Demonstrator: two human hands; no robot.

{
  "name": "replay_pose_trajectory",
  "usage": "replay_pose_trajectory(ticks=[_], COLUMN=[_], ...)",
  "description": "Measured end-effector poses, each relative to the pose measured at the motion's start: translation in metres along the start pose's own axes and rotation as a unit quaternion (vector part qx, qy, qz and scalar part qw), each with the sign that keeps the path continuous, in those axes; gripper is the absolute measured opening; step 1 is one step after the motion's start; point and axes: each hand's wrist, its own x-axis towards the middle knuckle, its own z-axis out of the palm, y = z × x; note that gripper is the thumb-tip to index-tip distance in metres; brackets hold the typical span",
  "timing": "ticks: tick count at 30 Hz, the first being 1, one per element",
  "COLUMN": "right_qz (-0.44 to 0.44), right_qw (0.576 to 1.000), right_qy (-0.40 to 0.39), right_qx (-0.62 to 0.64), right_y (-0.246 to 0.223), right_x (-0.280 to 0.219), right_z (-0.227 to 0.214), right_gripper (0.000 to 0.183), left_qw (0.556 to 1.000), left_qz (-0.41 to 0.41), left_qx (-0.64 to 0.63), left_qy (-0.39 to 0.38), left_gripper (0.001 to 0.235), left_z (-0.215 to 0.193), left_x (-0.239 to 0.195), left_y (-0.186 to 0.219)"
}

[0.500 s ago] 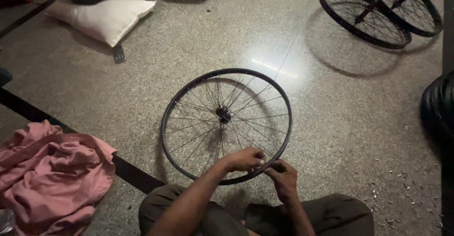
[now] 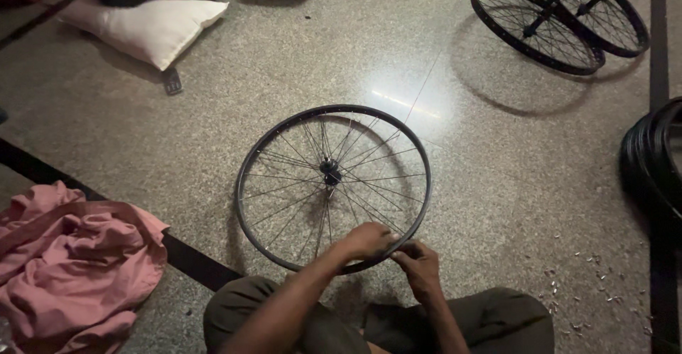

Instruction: The person sits on the floor and laces a bicycle wheel by hand, inserting spokes into the rim and hub. They repeatedly adjust the spokes and rotate the wheel to continue the lacing process.

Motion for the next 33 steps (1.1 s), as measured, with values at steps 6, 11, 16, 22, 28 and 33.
replay_pose_trajectory(ticks=[6, 11, 16, 22, 28, 33], right_qz=[-0.054, -0.007, -0.076, -0.069, -0.055, -0.034], right_qw=[0.997, 1.0, 0.994, 0.993, 0.996, 0.994], right_qy=[-0.014, 0.027, 0.054, 0.047, -0.017, -0.03], right_qx=[0.044, 0.006, 0.056, 0.088, 0.067, 0.096], right_y=[-0.003, -0.01, 0.013, 0.011, 0.004, 0.009], right_x=[0.001, -0.002, -0.011, -0.013, -0.014, -0.014], right_z=[0.002, 0.002, 0.015, 0.007, 0.005, 0.009], right_gripper=[0.015, 0.015, 0.014, 0.013, 0.01, 0.011], left_qw=[0.999, 0.993, 0.995, 0.959, 0.989, 0.963], left_qz=[-0.019, -0.047, -0.017, -0.052, -0.066, -0.097], left_qx=[-0.023, -0.092, -0.098, -0.265, -0.118, -0.229], left_qy=[-0.027, -0.055, -0.005, -0.088, -0.059, -0.101], left_gripper=[0.04, 0.037, 0.029, 0.021, 0.023, 0.026], left_z=[-0.007, -0.033, -0.024, -0.031, -0.024, -0.035], left_x=[-0.005, 0.0, -0.006, -0.03, -0.034, -0.037], left_y=[0.004, 0.005, 0.0, 0.034, 0.043, 0.031])
